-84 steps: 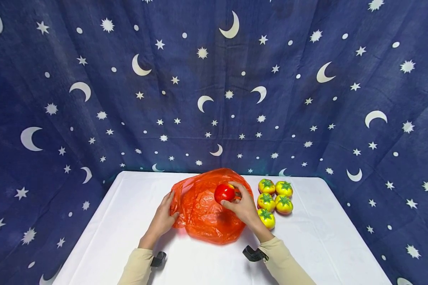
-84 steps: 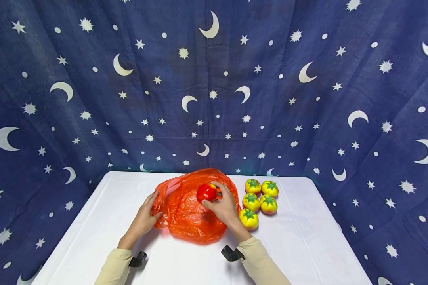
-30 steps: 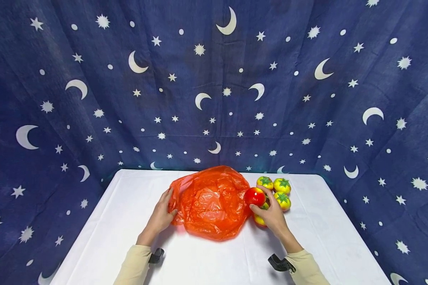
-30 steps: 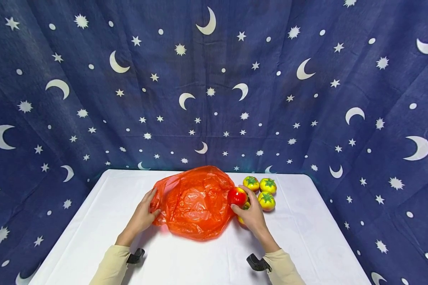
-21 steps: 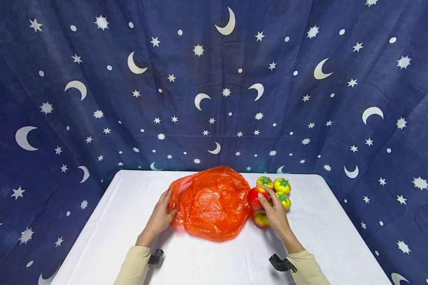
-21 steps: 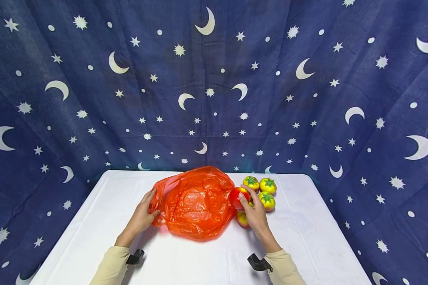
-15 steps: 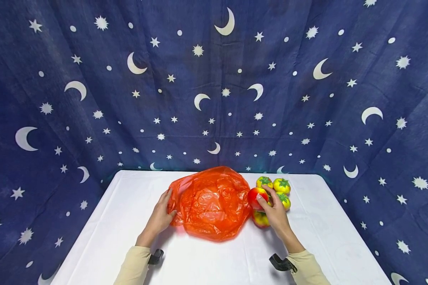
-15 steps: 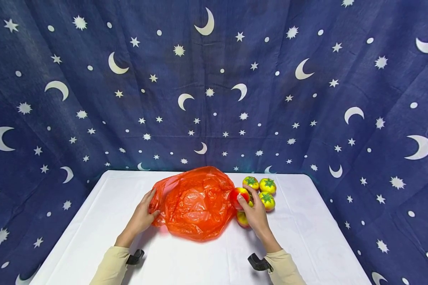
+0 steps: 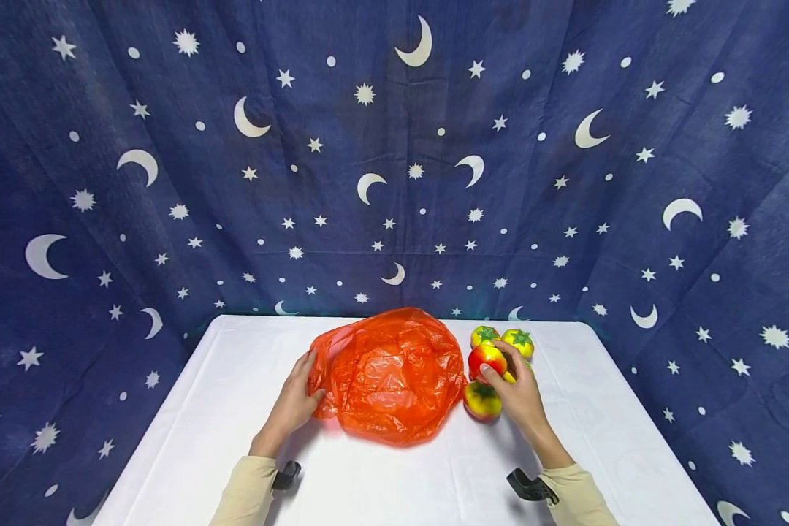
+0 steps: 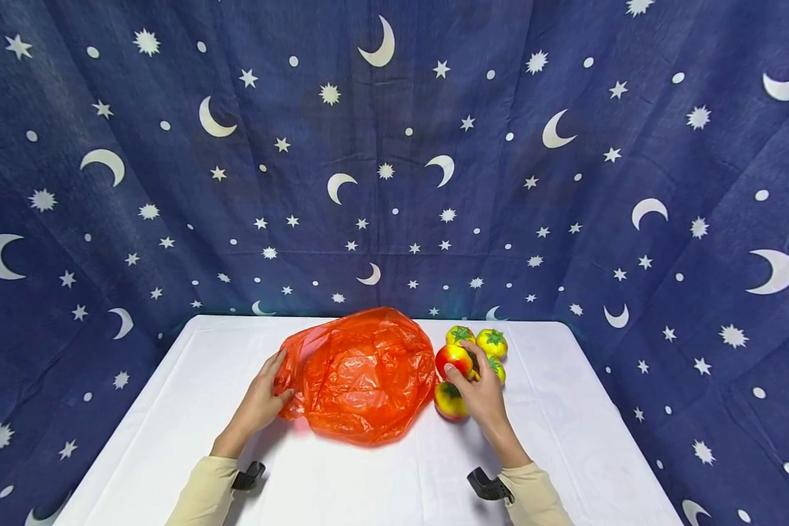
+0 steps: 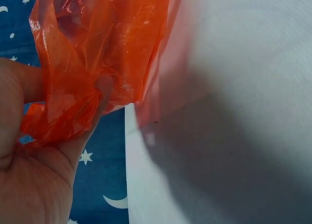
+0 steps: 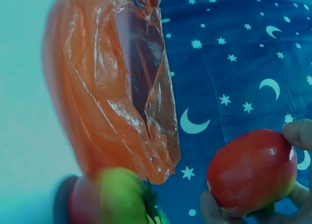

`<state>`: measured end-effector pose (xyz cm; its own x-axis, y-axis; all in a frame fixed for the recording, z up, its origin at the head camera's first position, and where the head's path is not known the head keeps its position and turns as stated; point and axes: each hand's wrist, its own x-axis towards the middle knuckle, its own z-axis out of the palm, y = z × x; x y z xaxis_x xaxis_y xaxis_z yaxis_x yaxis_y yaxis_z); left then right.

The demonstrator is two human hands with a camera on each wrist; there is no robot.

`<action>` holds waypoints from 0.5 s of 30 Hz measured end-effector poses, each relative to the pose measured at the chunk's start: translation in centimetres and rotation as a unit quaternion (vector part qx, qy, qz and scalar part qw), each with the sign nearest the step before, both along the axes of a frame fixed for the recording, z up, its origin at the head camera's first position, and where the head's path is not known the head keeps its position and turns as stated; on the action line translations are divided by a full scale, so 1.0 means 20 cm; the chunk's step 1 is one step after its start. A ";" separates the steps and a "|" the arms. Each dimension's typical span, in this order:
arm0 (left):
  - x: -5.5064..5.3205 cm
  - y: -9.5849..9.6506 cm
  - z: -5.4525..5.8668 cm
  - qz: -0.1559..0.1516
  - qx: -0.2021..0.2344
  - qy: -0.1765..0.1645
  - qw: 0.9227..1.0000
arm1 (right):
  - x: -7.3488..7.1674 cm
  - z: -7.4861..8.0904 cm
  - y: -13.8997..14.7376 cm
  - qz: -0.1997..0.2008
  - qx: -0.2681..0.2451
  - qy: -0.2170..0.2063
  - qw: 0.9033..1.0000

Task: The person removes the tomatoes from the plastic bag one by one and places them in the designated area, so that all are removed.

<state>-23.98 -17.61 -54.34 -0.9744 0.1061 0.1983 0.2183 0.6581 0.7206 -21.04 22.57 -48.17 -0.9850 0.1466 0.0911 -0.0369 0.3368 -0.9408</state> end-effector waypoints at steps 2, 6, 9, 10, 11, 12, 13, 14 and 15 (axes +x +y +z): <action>0.00 0.00 0.00 0.000 -0.001 0.000 1.000 | 0.01 0.00 0.01 -0.004 0.006 -0.004 1.000; 0.00 0.00 0.00 -0.004 0.001 0.006 1.000 | 0.01 0.01 0.04 -0.014 0.018 -0.020 1.000; -0.01 0.00 0.01 -0.005 0.004 0.007 1.000 | 0.00 0.02 0.05 -0.016 0.027 -0.016 0.999; -0.01 0.00 0.01 -0.005 0.005 0.006 1.000 | 0.01 0.02 0.06 -0.017 0.027 -0.016 0.999; -0.01 0.00 0.01 -0.004 0.006 0.005 1.000 | 0.01 0.02 0.06 -0.018 0.025 -0.016 0.999; -0.01 0.00 0.01 -0.004 0.008 0.004 1.000 | 0.01 0.02 0.07 -0.019 0.026 -0.018 0.999; -0.01 0.00 0.00 -0.004 0.010 0.003 1.000 | 0.01 0.01 0.07 -0.021 0.026 -0.020 0.999; -0.01 0.00 0.00 -0.003 0.009 0.001 1.000 | 0.01 0.01 0.08 -0.023 0.027 -0.026 0.999; 0.00 0.00 0.00 -0.003 0.008 0.001 1.000 | 0.02 0.01 0.09 -0.025 0.029 -0.029 0.999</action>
<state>-24.03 -17.63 -54.43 -0.9735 0.1090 0.2010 0.2231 0.6459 0.7301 -20.70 24.28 -47.92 -0.9806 0.1913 0.0431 0.0359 0.3910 -0.9197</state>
